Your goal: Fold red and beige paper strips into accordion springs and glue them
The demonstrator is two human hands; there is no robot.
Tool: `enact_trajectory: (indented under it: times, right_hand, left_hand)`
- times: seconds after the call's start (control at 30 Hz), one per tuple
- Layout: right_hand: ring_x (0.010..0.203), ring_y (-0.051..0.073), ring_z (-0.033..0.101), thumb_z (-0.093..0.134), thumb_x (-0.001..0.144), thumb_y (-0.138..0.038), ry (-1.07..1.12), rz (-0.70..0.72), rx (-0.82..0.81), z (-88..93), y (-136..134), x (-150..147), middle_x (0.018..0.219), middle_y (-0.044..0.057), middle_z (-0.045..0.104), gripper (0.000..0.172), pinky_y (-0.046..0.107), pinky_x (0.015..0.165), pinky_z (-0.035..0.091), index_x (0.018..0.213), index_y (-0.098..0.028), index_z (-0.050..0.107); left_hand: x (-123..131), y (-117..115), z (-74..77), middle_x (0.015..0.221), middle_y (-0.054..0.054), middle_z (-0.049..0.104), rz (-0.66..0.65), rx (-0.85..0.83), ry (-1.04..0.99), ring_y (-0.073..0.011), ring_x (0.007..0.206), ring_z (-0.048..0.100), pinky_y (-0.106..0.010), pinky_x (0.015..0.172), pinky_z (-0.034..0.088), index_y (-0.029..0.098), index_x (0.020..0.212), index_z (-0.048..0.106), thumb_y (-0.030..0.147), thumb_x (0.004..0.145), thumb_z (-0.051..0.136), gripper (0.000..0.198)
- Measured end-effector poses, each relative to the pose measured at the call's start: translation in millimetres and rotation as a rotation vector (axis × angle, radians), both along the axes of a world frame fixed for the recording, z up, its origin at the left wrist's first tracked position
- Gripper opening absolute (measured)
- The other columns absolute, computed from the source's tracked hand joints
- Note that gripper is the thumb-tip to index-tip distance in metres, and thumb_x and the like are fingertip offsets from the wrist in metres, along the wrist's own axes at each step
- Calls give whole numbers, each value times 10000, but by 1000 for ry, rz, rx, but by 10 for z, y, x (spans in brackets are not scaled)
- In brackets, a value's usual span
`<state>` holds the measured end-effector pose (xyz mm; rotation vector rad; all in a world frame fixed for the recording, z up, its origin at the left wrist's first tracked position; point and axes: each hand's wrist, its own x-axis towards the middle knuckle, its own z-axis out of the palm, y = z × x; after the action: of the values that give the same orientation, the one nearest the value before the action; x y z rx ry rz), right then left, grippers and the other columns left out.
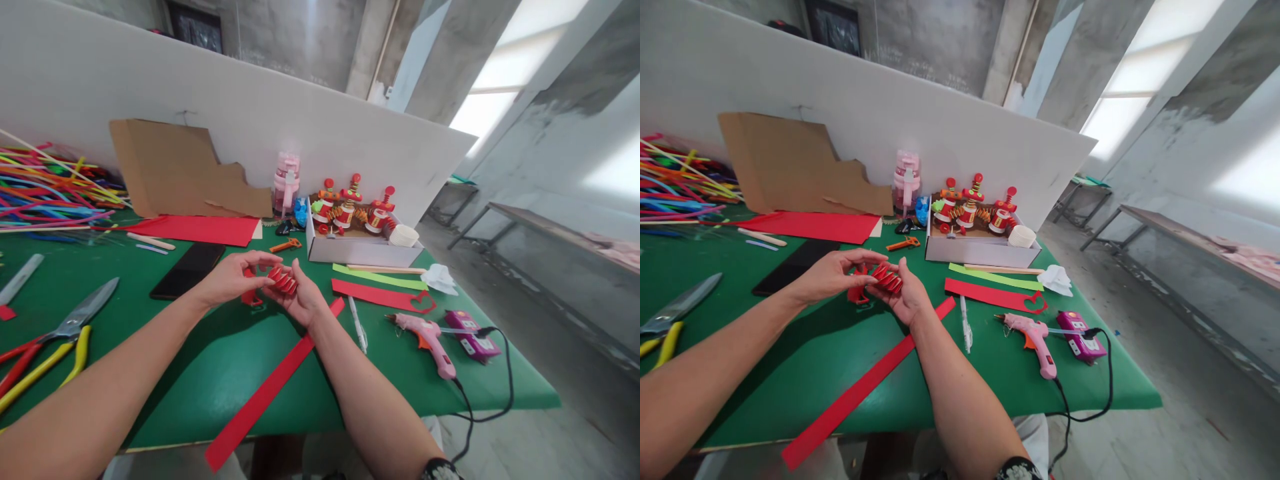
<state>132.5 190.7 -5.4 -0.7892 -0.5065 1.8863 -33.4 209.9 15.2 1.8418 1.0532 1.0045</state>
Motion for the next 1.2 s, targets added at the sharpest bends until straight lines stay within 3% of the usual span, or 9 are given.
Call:
enact_trajectory:
  times: [0.13, 0.27, 0.4, 0.5, 0.6, 0.73, 0.97, 1.2]
  right_hand:
    - [581, 134, 666, 366, 1009, -468, -5, 38, 6, 21, 17, 26, 646, 29, 689, 451, 344, 749, 611, 848, -135, 623]
    - [673, 160, 707, 272, 1037, -428, -28, 31, 51, 109, 46, 131, 743, 66, 724, 494, 324, 718, 613, 887, -121, 629]
    - [739, 165, 716, 470, 994, -351, -74, -6, 107, 143, 72, 231, 810, 84, 738, 307, 308, 776, 601, 907, -114, 646]
    - [742, 144, 707, 713, 839, -223, -141, -47, 191, 117, 78, 249, 842, 56, 744, 144, 277, 786, 588, 936, -127, 666]
    - [695, 117, 690, 814, 710, -182, -209, -95, 261, 85, 76, 233, 813, 16, 742, 247, 248, 757, 581, 920, -143, 690]
    - [682, 110, 678, 840, 659, -246, -275, -118, 295, 64, 83, 229, 784, 11, 733, 264, 257, 764, 574, 862, -142, 708]
    - [767, 132, 672, 858, 623, -287, -348, -158, 338, 60, 96, 257, 875, 24, 733, 316, 285, 749, 566, 885, -177, 720]
    - [750, 118, 669, 833, 666, -287, -317, -111, 325, 69, 79, 240, 851, 17, 734, 287, 274, 770, 559, 906, -173, 725]
  left_hand:
    - [25, -16, 15, 935, -53, 756, -53, 44, 24, -232, 817, 667, -350, 765, 551, 261, 998, 768, 400, 679, 768, 348]
    - [-18, 26, -3, 1007, -68, 756, 31, 42, -104, -241, 895, 682, -373, 839, 544, 238, 1049, 740, 387, 689, 781, 392]
    - [-52, 64, -14, 1031, -85, 746, 109, 32, -204, -245, 935, 673, -381, 842, 543, 207, 1092, 711, 367, 678, 789, 451]
    - [-41, 60, -12, 1000, -82, 742, 135, 33, -202, -241, 904, 667, -380, 814, 547, 199, 1086, 708, 366, 668, 786, 457]
    - [-25, 42, -11, 1007, -75, 736, 134, 33, -172, -236, 895, 663, -385, 826, 543, 209, 1095, 706, 365, 680, 771, 448]
    - [-25, 34, -12, 1003, -69, 737, 130, 36, -140, -227, 855, 657, -381, 815, 546, 219, 1044, 718, 379, 702, 761, 380]
    - [-41, 44, -13, 911, -58, 728, 141, 40, -163, -217, 805, 654, -346, 739, 549, 215, 1026, 727, 373, 701, 764, 364]
    - [-3, 15, 12, 1045, -78, 724, 83, 0, -204, -223, 869, 657, -341, 754, 544, 216, 1072, 703, 360, 677, 783, 429]
